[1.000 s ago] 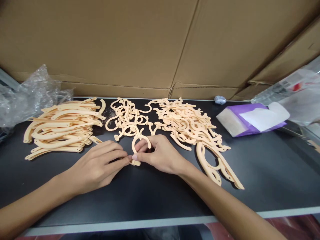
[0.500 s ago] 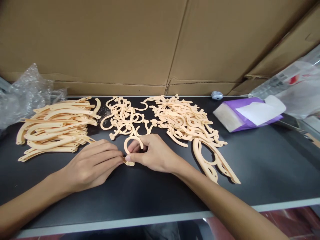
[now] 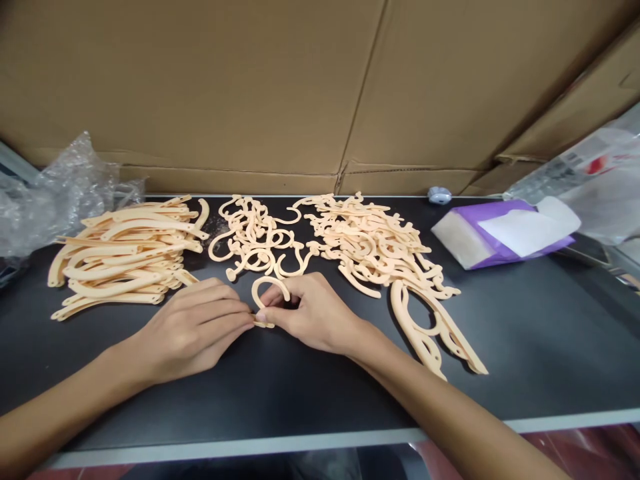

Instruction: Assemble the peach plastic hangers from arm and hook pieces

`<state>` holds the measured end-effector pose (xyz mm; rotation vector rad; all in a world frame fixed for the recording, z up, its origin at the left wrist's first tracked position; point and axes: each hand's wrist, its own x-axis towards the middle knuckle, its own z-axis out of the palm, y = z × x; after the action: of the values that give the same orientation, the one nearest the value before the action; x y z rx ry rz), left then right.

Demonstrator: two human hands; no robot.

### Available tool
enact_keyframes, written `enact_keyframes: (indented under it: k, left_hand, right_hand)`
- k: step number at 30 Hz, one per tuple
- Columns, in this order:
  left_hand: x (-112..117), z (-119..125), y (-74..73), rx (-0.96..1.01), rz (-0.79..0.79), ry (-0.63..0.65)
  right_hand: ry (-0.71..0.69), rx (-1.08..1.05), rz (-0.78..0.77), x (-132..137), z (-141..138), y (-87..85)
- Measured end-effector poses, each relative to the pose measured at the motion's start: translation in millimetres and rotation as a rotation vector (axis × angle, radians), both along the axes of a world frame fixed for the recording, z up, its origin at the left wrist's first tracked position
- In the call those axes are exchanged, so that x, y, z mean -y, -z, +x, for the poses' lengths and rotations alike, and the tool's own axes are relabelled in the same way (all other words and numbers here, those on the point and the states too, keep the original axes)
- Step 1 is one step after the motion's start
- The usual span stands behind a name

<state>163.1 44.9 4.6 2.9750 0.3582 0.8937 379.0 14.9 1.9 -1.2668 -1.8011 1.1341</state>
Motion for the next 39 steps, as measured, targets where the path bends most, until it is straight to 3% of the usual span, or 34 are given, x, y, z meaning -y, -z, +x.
enact_keyframes:
  k: [5,12,20,26,31,35,39]
  left_hand:
    - [3.0,0.3,-1.9,-0.011,0.018,-0.049]
    - [5.6,0.8,1.6,-0.022,0.033,-0.112]
    - [7.5,0.6,6.9,0.002,0.001,-0.317]
    - [11.5,1.3,3.3,0.055,-0.114,-0.317]
    - [9.8,2.3,-5.7,0.025,-0.183,-0.287]
    - [2.3,-20.2,-27.3,0.023,-0.144,-0.348]
    - [-3.7,-73.4,-37.4,-0.008,-0.012,-0.535]
  right_hand:
    - [-0.041,0.063,0.144,-0.7,-0.2,-1.7]
    - [-0.037,0.105,0.154,-2.0,-0.3,-0.4]
    - [0.031,-0.012,0.155,-1.8,-1.6,-1.4]
    - [0.037,-0.231,0.082,1.0,-2.1,-5.5]
    - [0.026,-0.195,0.043,2.9,-5.8,-4.2]
    - [0.074,-0.221,0.053,1.9,-7.7,-0.6]
    - [0.104,-0.232,0.044,2.2,-8.9,2.2]
